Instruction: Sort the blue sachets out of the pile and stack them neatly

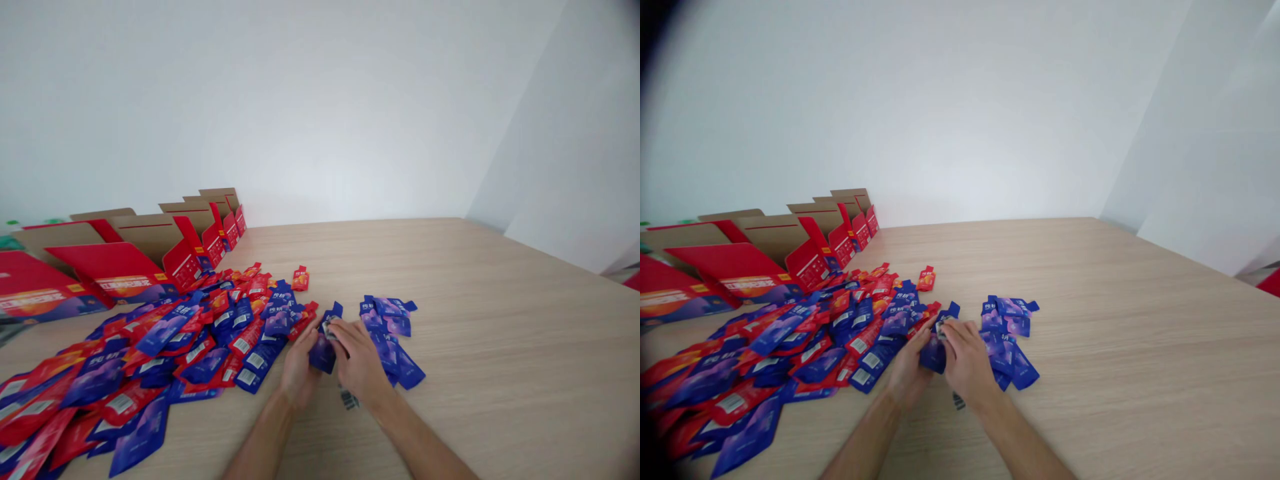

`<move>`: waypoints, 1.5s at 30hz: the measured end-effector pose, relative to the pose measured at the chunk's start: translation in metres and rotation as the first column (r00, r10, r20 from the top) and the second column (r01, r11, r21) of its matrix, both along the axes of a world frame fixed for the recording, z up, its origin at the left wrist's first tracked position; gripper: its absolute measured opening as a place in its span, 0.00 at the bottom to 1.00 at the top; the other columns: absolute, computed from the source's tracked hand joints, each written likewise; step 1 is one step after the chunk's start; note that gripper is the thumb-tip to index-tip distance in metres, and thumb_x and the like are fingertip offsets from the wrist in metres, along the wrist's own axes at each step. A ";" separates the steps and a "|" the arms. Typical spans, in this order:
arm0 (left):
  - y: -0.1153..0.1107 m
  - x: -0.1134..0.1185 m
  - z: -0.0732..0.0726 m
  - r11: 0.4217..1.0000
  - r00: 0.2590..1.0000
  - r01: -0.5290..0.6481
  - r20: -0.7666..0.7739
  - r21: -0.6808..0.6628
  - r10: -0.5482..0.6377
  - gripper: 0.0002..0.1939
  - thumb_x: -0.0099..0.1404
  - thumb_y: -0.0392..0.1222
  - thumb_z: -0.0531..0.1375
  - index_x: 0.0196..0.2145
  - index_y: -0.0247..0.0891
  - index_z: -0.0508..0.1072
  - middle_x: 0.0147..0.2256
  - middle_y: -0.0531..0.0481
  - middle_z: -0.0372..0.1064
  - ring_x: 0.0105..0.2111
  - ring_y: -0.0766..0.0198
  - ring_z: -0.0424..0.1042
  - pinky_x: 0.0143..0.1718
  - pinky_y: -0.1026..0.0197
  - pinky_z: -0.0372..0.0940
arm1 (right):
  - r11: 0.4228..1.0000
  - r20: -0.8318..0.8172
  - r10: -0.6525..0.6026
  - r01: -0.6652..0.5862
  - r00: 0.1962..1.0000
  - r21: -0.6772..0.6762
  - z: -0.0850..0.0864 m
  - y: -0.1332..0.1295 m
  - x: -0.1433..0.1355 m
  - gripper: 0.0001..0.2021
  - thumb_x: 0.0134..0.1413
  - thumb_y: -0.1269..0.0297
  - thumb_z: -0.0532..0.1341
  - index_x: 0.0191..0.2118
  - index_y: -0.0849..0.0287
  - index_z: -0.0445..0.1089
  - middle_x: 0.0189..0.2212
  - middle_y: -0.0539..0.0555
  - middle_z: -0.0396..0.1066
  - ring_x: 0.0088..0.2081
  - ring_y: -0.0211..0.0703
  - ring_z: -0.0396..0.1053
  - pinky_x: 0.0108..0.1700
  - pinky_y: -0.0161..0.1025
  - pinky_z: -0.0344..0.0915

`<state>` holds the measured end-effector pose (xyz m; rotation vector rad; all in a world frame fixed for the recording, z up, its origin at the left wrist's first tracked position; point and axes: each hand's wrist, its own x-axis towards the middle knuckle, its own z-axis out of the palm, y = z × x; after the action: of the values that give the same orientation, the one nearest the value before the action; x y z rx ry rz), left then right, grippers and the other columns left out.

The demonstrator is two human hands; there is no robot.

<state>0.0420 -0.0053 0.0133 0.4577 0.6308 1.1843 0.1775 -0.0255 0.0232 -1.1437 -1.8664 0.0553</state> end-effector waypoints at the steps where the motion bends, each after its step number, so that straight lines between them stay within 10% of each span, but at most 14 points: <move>1: 0.002 -0.003 -0.001 1.000 1.000 -0.017 0.022 -0.006 0.017 0.22 0.62 0.40 0.63 0.55 0.40 0.71 0.49 0.45 0.74 0.45 0.60 0.74 0.48 0.61 0.67 | 0.998 0.024 0.052 -0.051 0.998 -0.021 0.001 -0.006 -0.009 0.15 0.62 0.74 0.53 0.51 0.57 0.70 0.49 0.58 0.72 0.49 0.49 0.67 0.52 0.50 0.66; 6: 0.012 -0.013 -0.007 0.999 0.999 -0.041 0.002 -0.002 0.042 0.25 0.61 0.39 0.64 0.56 0.42 0.70 0.38 0.48 0.76 0.36 0.64 0.75 0.41 0.63 0.69 | 0.956 0.031 0.275 -0.270 0.961 -0.115 0.009 -0.024 -0.027 0.14 0.59 0.75 0.54 0.46 0.56 0.71 0.44 0.56 0.74 0.45 0.46 0.69 0.50 0.47 0.66; 14: 0.016 -0.014 -0.005 0.991 0.993 -0.112 -0.023 0.079 0.114 0.27 0.57 0.37 0.66 0.55 0.46 0.69 0.48 0.47 0.73 0.42 0.61 0.75 0.44 0.60 0.69 | 0.988 -0.259 -0.154 0.141 0.954 -0.067 0.010 -0.007 -0.001 0.10 0.60 0.68 0.56 0.45 0.55 0.70 0.45 0.57 0.73 0.48 0.48 0.69 0.51 0.46 0.67; 23: 0.006 -0.006 -0.006 0.996 0.998 -0.035 -0.043 0.082 0.038 0.08 0.56 0.35 0.64 0.36 0.32 0.77 0.34 0.47 0.76 0.30 0.64 0.73 0.35 0.63 0.68 | 1.000 -0.182 0.018 -0.021 0.983 -0.018 0.007 -0.014 -0.016 0.14 0.62 0.71 0.55 0.51 0.53 0.69 0.49 0.58 0.72 0.50 0.49 0.69 0.53 0.50 0.68; 35: 0.005 -0.013 0.001 0.984 0.972 0.176 0.158 -0.018 -0.171 0.21 0.65 0.51 0.59 0.47 0.32 0.74 0.45 0.38 0.75 0.46 0.53 0.74 0.50 0.54 0.67 | 0.963 0.087 0.263 -0.256 0.961 -0.087 0.009 -0.020 -0.019 0.17 0.59 0.77 0.54 0.49 0.55 0.70 0.47 0.56 0.73 0.48 0.47 0.68 0.53 0.48 0.66; 40: 0.004 -0.007 -0.001 0.993 0.980 0.067 0.191 -0.095 -0.048 0.10 0.65 0.41 0.60 0.41 0.33 0.76 0.39 0.44 0.76 0.38 0.61 0.75 0.48 0.59 0.68 | 0.999 0.022 0.039 -0.039 0.999 -0.005 0.006 -0.013 -0.010 0.17 0.60 0.75 0.54 0.52 0.56 0.68 0.50 0.58 0.71 0.49 0.49 0.68 0.53 0.51 0.67; 45: 0.004 -0.009 -0.003 0.988 0.981 0.127 0.156 -0.088 -0.112 0.12 0.65 0.44 0.60 0.39 0.31 0.76 0.40 0.42 0.76 0.38 0.60 0.75 0.46 0.58 0.69 | 0.986 0.091 0.167 -0.164 0.982 -0.038 0.004 -0.015 -0.012 0.17 0.60 0.76 0.54 0.52 0.55 0.69 0.49 0.56 0.72 0.51 0.48 0.67 0.57 0.52 0.64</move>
<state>0.0333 -0.0009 0.0105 0.3154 0.5209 1.0573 0.1653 -0.0406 0.0277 -1.0250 -2.0476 0.1264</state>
